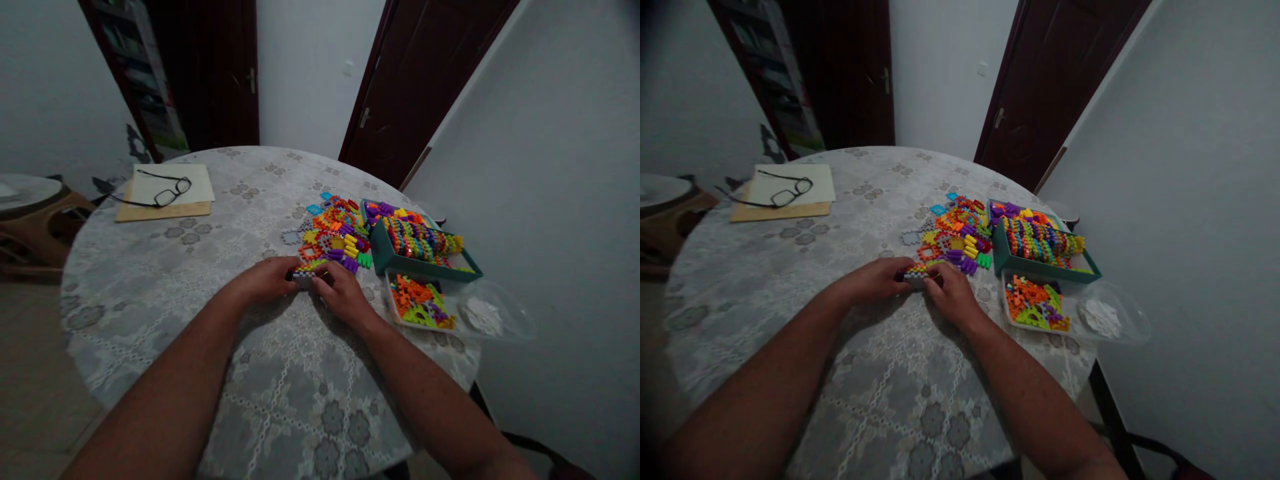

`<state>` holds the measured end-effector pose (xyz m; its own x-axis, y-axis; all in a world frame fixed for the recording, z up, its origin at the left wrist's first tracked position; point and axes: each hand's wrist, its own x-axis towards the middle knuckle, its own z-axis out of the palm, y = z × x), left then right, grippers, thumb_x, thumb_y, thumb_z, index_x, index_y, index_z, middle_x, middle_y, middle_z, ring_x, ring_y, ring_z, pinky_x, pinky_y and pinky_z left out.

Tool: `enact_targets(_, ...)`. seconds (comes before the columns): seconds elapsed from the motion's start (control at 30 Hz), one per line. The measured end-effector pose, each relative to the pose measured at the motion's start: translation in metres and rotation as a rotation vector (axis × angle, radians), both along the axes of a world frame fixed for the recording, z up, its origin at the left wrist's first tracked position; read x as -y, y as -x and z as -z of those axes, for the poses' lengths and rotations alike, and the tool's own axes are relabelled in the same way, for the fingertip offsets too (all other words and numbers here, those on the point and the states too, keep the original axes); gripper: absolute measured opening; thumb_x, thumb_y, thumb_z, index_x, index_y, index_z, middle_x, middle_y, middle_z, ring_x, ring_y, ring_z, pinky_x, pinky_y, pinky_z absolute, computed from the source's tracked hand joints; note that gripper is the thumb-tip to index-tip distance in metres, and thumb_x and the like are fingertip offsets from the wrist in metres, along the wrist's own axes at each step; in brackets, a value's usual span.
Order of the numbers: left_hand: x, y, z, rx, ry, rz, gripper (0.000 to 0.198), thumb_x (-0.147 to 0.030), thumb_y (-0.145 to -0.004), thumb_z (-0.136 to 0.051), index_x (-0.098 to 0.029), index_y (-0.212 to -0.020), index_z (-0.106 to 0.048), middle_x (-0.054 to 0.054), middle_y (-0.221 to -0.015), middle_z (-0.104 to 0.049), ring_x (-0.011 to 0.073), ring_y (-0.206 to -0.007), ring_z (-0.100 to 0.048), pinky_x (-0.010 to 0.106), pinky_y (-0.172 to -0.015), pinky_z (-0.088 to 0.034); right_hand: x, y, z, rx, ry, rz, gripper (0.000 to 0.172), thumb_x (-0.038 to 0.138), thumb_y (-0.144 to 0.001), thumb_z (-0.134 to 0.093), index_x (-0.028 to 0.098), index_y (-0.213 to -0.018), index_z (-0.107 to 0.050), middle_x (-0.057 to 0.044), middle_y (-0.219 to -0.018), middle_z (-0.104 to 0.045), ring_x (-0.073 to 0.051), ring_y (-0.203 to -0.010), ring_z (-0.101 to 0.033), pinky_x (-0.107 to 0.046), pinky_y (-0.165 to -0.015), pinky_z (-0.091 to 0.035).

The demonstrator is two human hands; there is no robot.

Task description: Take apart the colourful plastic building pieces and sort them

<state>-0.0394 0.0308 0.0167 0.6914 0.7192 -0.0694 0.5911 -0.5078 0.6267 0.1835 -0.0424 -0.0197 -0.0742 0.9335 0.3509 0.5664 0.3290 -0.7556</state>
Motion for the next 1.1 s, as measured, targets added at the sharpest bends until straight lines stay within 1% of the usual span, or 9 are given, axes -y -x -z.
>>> enact_targets(0.13,0.000,0.000,0.004,0.020,-0.007,-0.008,0.035,-0.025,-0.083,-0.067,-0.022,-0.117,-0.075,0.007,-0.106,-0.078,0.0248,-0.091,-0.068,0.034,-0.083,-0.048,0.001,0.002,0.003,0.005,-0.012,0.002,0.013,0.023,-0.095,-0.067,0.023,-0.108,-0.071,-0.002,-0.100,-0.070,-0.019,-0.089,-0.065,-0.031,-0.081,-0.051)
enact_targets(0.27,0.000,0.000,0.003,0.027,-0.002,-0.013,0.033,-0.023,-0.084,-0.066,-0.023,-0.116,-0.074,0.006,-0.104,-0.078,0.0235,-0.091,-0.068,0.032,-0.082,-0.048,0.001,-0.002,-0.003,0.032,-0.062,0.026,0.015,0.024,-0.098,-0.064,0.023,-0.111,-0.071,-0.004,-0.104,-0.072,-0.020,-0.090,-0.068,-0.032,-0.083,-0.055)
enact_targets(0.43,0.000,0.002,-0.002,0.009,-0.005,-0.053,0.035,-0.023,-0.085,-0.069,-0.023,-0.119,-0.073,0.007,-0.108,-0.079,0.0248,-0.094,-0.069,0.033,-0.085,-0.050,-0.007,-0.030,-0.010,0.241,-0.203,0.154,0.020,0.021,-0.099,-0.060,0.021,-0.115,-0.073,-0.012,-0.119,-0.074,-0.028,-0.114,-0.069,-0.044,-0.103,-0.054)
enact_targets(0.6,0.000,0.003,-0.003,-0.013,-0.026,-0.051,0.033,-0.024,-0.085,-0.067,-0.021,-0.118,-0.074,0.010,-0.109,-0.078,0.0267,-0.096,-0.070,0.036,-0.087,-0.051,-0.009,-0.039,-0.001,0.413,-0.137,0.040,0.033,0.022,-0.096,-0.070,0.020,-0.129,-0.070,-0.016,-0.131,-0.071,-0.032,-0.127,-0.064,-0.047,-0.110,-0.053)
enact_targets(0.67,0.000,0.002,-0.004,-0.021,-0.036,-0.047,0.034,-0.026,-0.085,-0.069,-0.021,-0.118,-0.074,0.010,-0.110,-0.078,0.0281,-0.098,-0.070,0.037,-0.088,-0.051,-0.007,-0.036,0.003,0.475,-0.083,0.022,0.032,0.025,-0.097,-0.071,0.021,-0.129,-0.070,-0.016,-0.133,-0.068,-0.031,-0.126,-0.064,-0.046,-0.108,-0.054)
enact_targets(0.77,0.001,0.001,-0.004,-0.016,-0.028,-0.023,0.034,-0.031,-0.086,-0.070,-0.021,-0.118,-0.074,0.011,-0.113,-0.078,0.0293,-0.099,-0.069,0.038,-0.088,-0.050,-0.007,-0.032,0.007,0.520,-0.050,0.032,0.021,0.025,-0.101,-0.067,0.021,-0.121,-0.070,-0.014,-0.127,-0.067,-0.029,-0.120,-0.064,-0.044,-0.103,-0.056)
enact_targets(0.87,0.000,0.002,-0.005,-0.029,-0.022,-0.010,0.029,-0.031,-0.088,-0.069,-0.020,-0.114,-0.075,0.011,-0.109,-0.078,0.0286,-0.095,-0.069,0.038,-0.084,-0.049,-0.010,-0.032,0.008,0.495,-0.118,0.065,0.013,0.024,-0.103,-0.060,0.020,-0.113,-0.069,-0.015,-0.118,-0.068,-0.029,-0.114,-0.064,-0.043,-0.100,-0.055)
enact_targets(1.0,0.000,0.003,-0.005,-0.009,-0.006,0.005,0.027,-0.030,-0.086,-0.072,-0.021,-0.111,-0.075,0.009,-0.107,-0.078,0.0268,-0.093,-0.068,0.036,-0.082,-0.047,-0.013,-0.031,0.003,0.383,-0.236,0.139,0.021,0.023,-0.109,-0.046,0.021,-0.110,-0.067,-0.012,-0.108,-0.069,-0.027,-0.107,-0.064,-0.041,-0.099,-0.053)
enact_targets(1.1,0.000,0.003,-0.004,0.024,0.002,0.019,0.026,-0.028,-0.085,-0.072,-0.021,-0.111,-0.076,0.008,-0.109,-0.079,0.0256,-0.095,-0.069,0.035,-0.083,-0.047,-0.009,-0.026,-0.005,0.293,-0.278,0.194,0.021,0.026,-0.110,-0.047,0.022,-0.111,-0.068,-0.011,-0.108,-0.071,-0.026,-0.106,-0.066,-0.040,-0.097,-0.053)
